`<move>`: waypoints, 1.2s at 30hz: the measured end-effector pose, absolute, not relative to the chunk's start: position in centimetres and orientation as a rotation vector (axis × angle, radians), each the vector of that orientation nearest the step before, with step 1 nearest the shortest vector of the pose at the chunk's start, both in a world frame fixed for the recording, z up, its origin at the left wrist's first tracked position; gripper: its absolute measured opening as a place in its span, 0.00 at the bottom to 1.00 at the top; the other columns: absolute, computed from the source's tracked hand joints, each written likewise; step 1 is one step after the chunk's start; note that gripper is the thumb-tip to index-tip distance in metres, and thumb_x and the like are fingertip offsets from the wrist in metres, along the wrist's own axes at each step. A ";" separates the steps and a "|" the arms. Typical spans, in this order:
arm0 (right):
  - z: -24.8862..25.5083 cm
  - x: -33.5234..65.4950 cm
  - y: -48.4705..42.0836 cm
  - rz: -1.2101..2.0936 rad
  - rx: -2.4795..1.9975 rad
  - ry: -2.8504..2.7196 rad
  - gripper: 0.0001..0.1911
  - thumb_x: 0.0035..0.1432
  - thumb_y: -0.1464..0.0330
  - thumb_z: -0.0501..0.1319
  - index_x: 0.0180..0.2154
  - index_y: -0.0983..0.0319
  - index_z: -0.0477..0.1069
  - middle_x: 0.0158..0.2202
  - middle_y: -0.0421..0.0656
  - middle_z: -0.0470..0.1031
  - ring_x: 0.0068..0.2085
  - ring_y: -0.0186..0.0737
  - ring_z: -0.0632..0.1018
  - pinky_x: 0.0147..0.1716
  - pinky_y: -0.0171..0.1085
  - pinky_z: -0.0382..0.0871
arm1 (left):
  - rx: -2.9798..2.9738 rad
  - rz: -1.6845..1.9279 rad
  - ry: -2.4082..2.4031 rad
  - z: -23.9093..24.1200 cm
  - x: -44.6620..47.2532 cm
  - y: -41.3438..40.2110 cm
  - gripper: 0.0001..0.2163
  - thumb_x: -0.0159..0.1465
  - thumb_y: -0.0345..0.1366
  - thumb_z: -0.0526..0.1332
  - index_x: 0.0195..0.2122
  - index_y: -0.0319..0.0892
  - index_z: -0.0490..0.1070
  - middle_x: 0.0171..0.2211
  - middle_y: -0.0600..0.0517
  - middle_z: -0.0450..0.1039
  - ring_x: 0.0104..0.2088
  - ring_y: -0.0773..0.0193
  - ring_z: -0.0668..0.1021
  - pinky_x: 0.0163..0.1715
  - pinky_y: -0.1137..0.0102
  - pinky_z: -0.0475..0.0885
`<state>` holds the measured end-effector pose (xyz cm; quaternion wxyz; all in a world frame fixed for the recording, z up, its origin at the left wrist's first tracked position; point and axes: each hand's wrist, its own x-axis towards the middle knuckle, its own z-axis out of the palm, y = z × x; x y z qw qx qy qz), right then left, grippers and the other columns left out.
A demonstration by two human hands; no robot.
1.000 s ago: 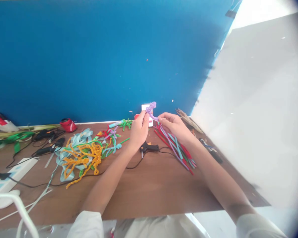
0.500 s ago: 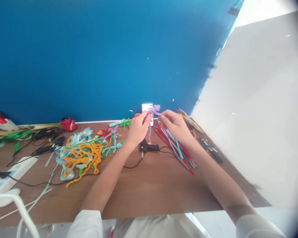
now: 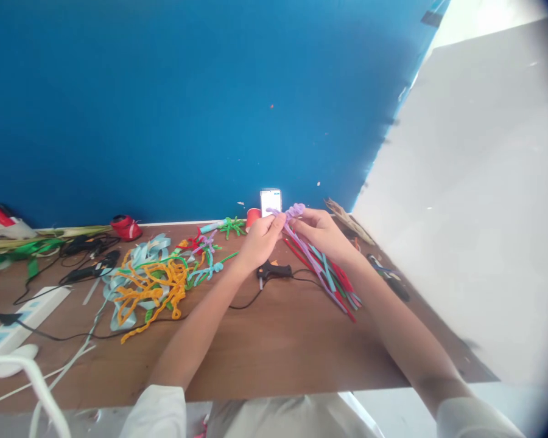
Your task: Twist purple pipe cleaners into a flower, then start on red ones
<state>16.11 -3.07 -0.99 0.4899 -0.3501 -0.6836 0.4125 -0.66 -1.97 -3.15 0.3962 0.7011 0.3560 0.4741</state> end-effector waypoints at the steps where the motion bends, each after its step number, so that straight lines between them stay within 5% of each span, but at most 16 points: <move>1: -1.0 16.0 -3.1 0.981 -0.869 -1.697 0.15 0.60 0.56 0.64 0.34 0.62 0.75 0.27 0.39 0.69 0.28 0.34 0.65 0.29 0.34 0.58 | 1.790 1.240 0.934 -3.2 -0.7 -1.9 0.25 0.69 0.58 0.52 0.24 0.43 0.55 0.20 0.58 0.52 0.21 0.70 0.59 0.23 0.71 0.54; 10: -2.2 14.6 -3.2 0.857 -0.933 -1.747 0.16 0.67 0.55 0.55 0.35 0.60 0.70 0.27 0.41 0.73 0.29 0.38 0.72 0.30 0.36 0.64 | 2.002 1.483 1.211 -3.2 -0.5 -1.8 0.24 0.72 0.52 0.51 0.23 0.43 0.58 0.19 0.56 0.59 0.23 0.68 0.62 0.25 0.68 0.52; 18: -2.3 14.6 -3.6 0.828 -0.984 -1.838 0.12 0.66 0.60 0.58 0.33 0.60 0.70 0.25 0.41 0.76 0.25 0.37 0.74 0.27 0.36 0.65 | 1.832 1.454 1.100 -3.6 -0.4 -1.5 0.24 0.71 0.55 0.50 0.25 0.43 0.61 0.22 0.54 0.62 0.25 0.67 0.66 0.25 0.70 0.58; 26: -1.9 15.0 -3.9 0.732 -0.985 -1.930 0.20 0.68 0.57 0.55 0.26 0.60 0.68 0.19 0.38 0.68 0.22 0.33 0.66 0.25 0.35 0.57 | 1.637 1.450 0.918 -3.3 -0.8 -1.1 0.16 0.69 0.53 0.58 0.46 0.45 0.65 0.24 0.59 0.64 0.24 0.70 0.70 0.26 0.75 0.65; 36: -1.2 15.4 -4.0 0.651 -0.968 -1.926 0.20 0.68 0.58 0.57 0.27 0.62 0.72 0.21 0.37 0.62 0.25 0.33 0.61 0.27 0.36 0.53 | 1.693 1.365 0.843 -3.4 -1.0 -1.1 0.15 0.70 0.52 0.56 0.44 0.46 0.60 0.23 0.60 0.61 0.23 0.71 0.68 0.24 0.76 0.62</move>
